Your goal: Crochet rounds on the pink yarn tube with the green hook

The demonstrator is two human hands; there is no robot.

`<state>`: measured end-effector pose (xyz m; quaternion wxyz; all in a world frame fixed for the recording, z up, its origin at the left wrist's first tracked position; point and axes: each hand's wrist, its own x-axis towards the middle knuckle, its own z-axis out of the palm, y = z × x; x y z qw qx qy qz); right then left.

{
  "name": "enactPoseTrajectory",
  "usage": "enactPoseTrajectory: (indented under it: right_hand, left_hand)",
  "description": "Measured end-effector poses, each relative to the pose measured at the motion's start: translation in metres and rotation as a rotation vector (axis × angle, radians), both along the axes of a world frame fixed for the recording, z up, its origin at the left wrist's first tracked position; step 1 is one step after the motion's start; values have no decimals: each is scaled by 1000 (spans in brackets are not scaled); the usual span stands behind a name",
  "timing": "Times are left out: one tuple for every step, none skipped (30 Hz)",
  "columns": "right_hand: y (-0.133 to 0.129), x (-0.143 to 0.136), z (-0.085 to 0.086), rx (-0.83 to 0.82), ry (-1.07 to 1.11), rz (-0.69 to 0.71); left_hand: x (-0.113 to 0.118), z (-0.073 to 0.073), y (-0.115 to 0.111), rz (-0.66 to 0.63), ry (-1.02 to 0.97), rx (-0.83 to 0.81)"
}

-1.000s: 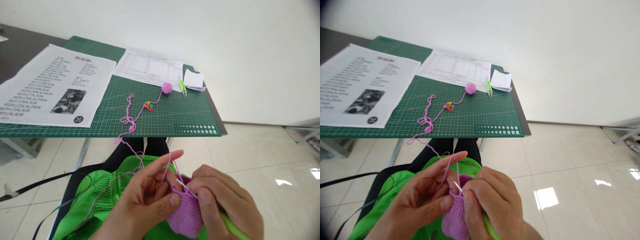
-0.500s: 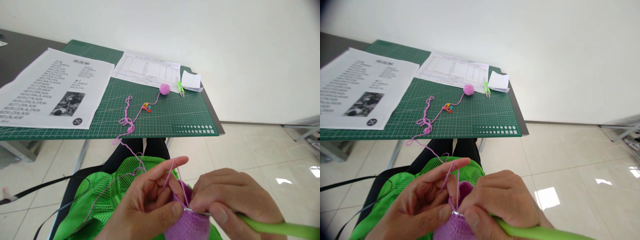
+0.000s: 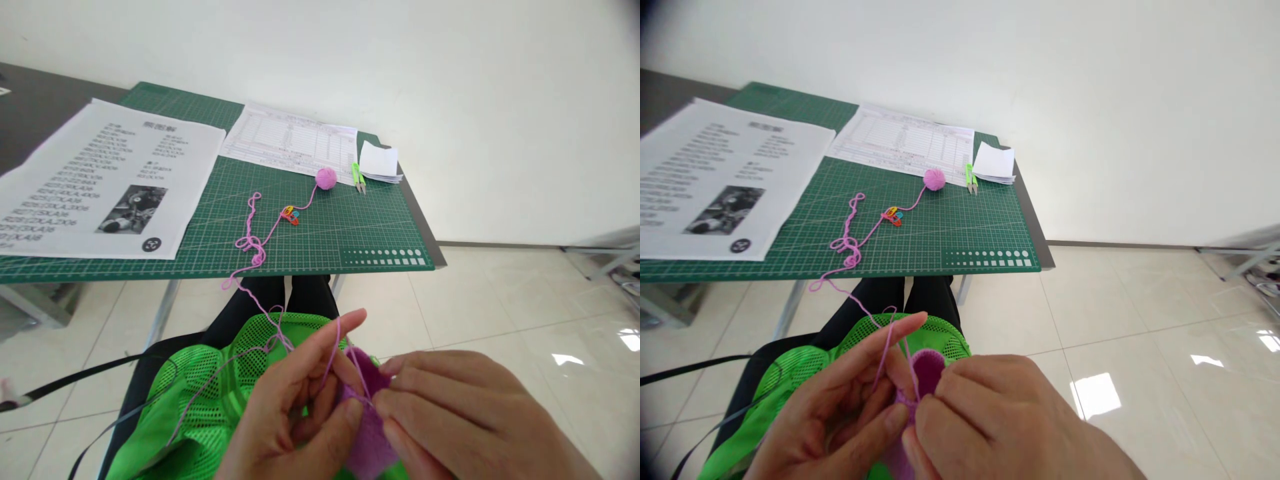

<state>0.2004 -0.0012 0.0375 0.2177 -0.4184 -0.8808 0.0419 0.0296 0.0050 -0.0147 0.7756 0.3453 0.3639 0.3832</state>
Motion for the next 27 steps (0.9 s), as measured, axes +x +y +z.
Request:
enactPoseTrajectory:
  right_hand:
    - [0, -3, -2, 28, -28, -16]
    - [0, -6, -4, 30, -56, -21]
    - [2, -9, -7, 23, -67, -22]
    - [4, -12, -12, 26, -41, -16]
    - [7, -16, -19, 24, 6, -15]
    - [10, -20, -27, 75, 116, -18]
    - [13, -24, -37, 113, 226, -47]
    - [15, -27, -47, 166, 301, -79]
    - [17, -31, -58, 224, 362, -93]
    - [18, -34, -68, 296, 430, -108]
    - [18, -36, -78, 368, 514, -139]
    - [17, -38, -85, 406, 580, -159]
    - [16, -39, -89, 422, 632, -169]
    - [15, -39, -91, 414, 667, -170]
    - [14, -39, -91, 389, 683, -163]
    - [13, -37, -88, 357, 688, -150]
    - [12, -35, -84, 322, 680, -134]
    - [12, -33, -78, 289, 665, -118]
    - [11, -30, -72, 259, 646, -103]
    - [10, -27, -66, 233, 623, -91]
    - [10, -24, -60, 207, 603, -80]
    - [9, -21, -55, 176, 584, -71]
    - [7, -17, -50, 149, 566, -62]
    - [6, -14, -46, 126, 546, -56]
    - [5, -11, -43, 99, 518, -51]
    - [4, -8, -40, 76, 488, -49]
    - [2, -6, -38, 61, 459, -51]
  left_hand:
    - [1, -1, 0, 21, 28, 42]
    - [2, -1, -1, 46, 58, 83]
    - [3, -1, -1, 76, 91, 118]
    - [4, 0, -2, 114, 131, 145]
    - [6, 1, -3, 160, 174, 164]
    - [8, 2, -5, 212, 215, 177]
    - [10, 2, -6, 271, 250, 184]
    - [12, 2, -8, 322, 271, 181]
    - [14, 2, -10, 363, 275, 166]
    - [16, 1, -11, 387, 260, 133]
    - [17, 0, -11, 393, 228, 82]
    - [16, -1, -11, 377, 177, 22]
    - [15, -2, -10, 343, 117, -40]
    - [13, -4, -8, 303, 53, -96]
    - [11, -5, -7, 260, -3, -140]
    - [8, -6, -5, 217, -47, -175]
    - [6, -7, -3, 180, -77, -204]
    - [3, -8, -1, 152, -97, -230]
    - [1, -8, 1, 133, -108, -250]
    - [0, -8, 2, 120, -120, -257]
    - [-1, -8, 3, 109, -128, -258]
    - [-2, -7, 3, 104, -134, -250]
    - [-2, -7, 4, 96, -137, -241]
    - [-2, -6, 4, 91, -138, -233]
    - [-2, -5, 5, 85, -138, -228]
    - [-3, -4, 5, 79, -138, -223]
    - [-3, -3, 5, 76, -136, -219]
